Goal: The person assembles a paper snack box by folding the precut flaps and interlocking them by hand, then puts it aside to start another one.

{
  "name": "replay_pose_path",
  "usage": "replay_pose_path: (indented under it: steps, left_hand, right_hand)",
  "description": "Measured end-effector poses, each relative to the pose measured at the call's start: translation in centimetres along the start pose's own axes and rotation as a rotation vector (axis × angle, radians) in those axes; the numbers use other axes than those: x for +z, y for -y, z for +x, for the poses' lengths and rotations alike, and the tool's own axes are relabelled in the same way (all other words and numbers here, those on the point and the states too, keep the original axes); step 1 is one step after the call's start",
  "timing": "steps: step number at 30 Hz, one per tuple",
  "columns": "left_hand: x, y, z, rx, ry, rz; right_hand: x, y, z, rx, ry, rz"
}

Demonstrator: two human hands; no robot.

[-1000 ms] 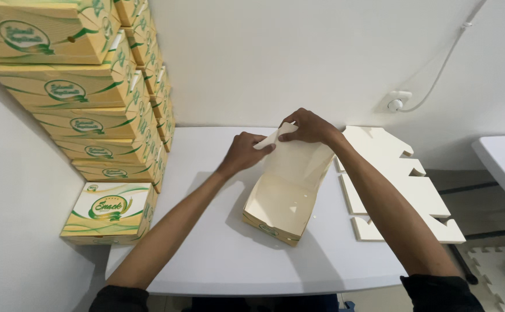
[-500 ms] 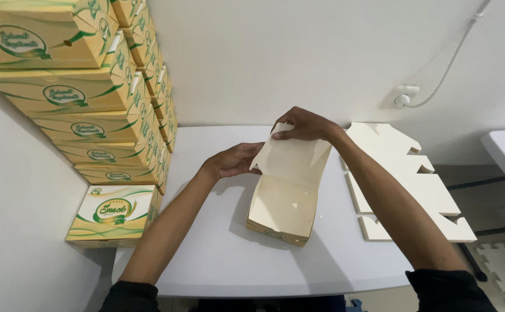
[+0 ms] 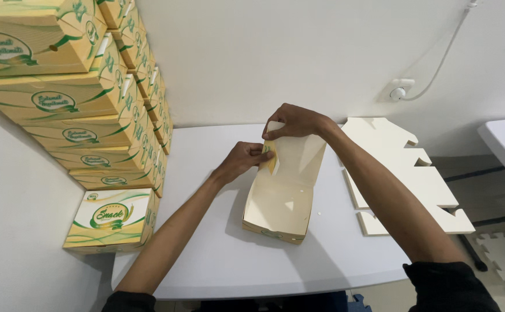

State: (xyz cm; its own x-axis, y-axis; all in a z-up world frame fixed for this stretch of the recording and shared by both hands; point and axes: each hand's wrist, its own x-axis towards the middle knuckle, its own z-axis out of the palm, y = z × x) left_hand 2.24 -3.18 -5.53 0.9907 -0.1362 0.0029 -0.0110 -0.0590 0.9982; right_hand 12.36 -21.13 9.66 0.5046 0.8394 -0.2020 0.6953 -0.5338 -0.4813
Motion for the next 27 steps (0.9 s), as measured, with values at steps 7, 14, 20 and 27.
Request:
replay_pose_path:
  steps: [7,14,20,27]
  left_hand:
    - [0.7,-2.4,-2.1,-0.039,-0.003,0.110]
    - [1.3,-0.2,-1.5,0.021,-0.111,0.060]
    - [2.4,-2.1,-3.1,0.012,-0.194,0.033]
    - [2.2,-4.8,-7.2,-0.041,-0.110,-0.050]
  right_hand:
    - [0.3,-1.1,0.9,-0.065,-0.009,-0.024]
    - [0.6,-1.9,1.8,-0.055,-0.054,-0.043]
    - [0.0,0.5,-0.4,-0.032,-0.084,-0.012]
    - [0.7,-0.5,-8.4,-0.090,-0.619,0.074]
